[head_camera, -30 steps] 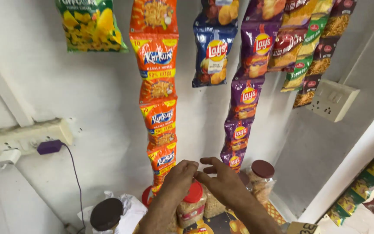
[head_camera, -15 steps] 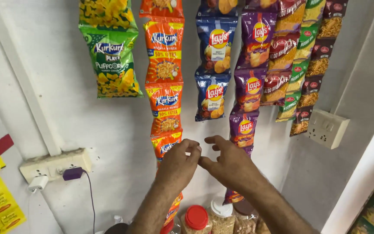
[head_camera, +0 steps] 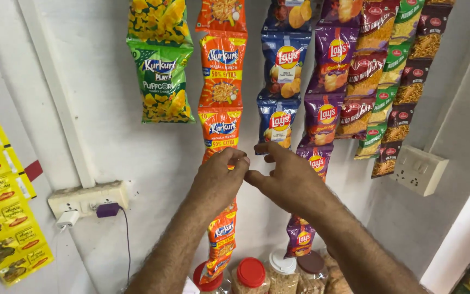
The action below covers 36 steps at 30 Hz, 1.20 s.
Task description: Arranging and hanging snack packets on display strips and shelves in a grocery store.
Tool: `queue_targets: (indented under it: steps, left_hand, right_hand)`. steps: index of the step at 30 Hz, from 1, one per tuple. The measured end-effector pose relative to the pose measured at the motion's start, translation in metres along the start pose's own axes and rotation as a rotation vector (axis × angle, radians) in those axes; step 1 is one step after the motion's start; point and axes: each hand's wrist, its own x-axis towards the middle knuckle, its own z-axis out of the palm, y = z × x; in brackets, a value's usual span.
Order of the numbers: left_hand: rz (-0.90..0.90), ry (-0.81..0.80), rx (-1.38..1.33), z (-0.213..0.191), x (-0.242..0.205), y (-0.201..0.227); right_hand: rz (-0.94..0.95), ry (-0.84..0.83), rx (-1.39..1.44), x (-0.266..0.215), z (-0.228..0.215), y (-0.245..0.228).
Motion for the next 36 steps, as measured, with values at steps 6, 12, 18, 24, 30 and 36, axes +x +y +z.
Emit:
queue_targets:
  steps: [6,12,18,24,30,36]
  left_hand:
    - [-0.073,-0.029,-0.001,-0.003,-0.009,-0.002]
    - [-0.120,-0.048,0.005,-0.003,-0.016,-0.018]
    - [-0.142,-0.049,0.031,-0.005,-0.020,-0.035]
    - [-0.141,-0.046,0.048,-0.009,-0.023,-0.043]
    - [-0.129,-0.037,0.067,-0.008,-0.023,-0.051]
    - [-0.135,-0.019,0.053,-0.008,-0.022,-0.058]
  right_hand:
    - [0.041,-0.046,-0.058,-0.005,0.004,-0.007]
    - [0.088,-0.107,-0.056,-0.006,0.017,-0.006]
    - [0.077,-0.143,-0.068,-0.005,0.032,-0.004]
    - [0.043,-0.150,-0.057,-0.006,0.042,-0.005]
    - [0.028,-0.149,-0.076,-0.004,0.050,-0.003]
    - [0.003,-0.143,-0.052,-0.007,0.050,-0.009]
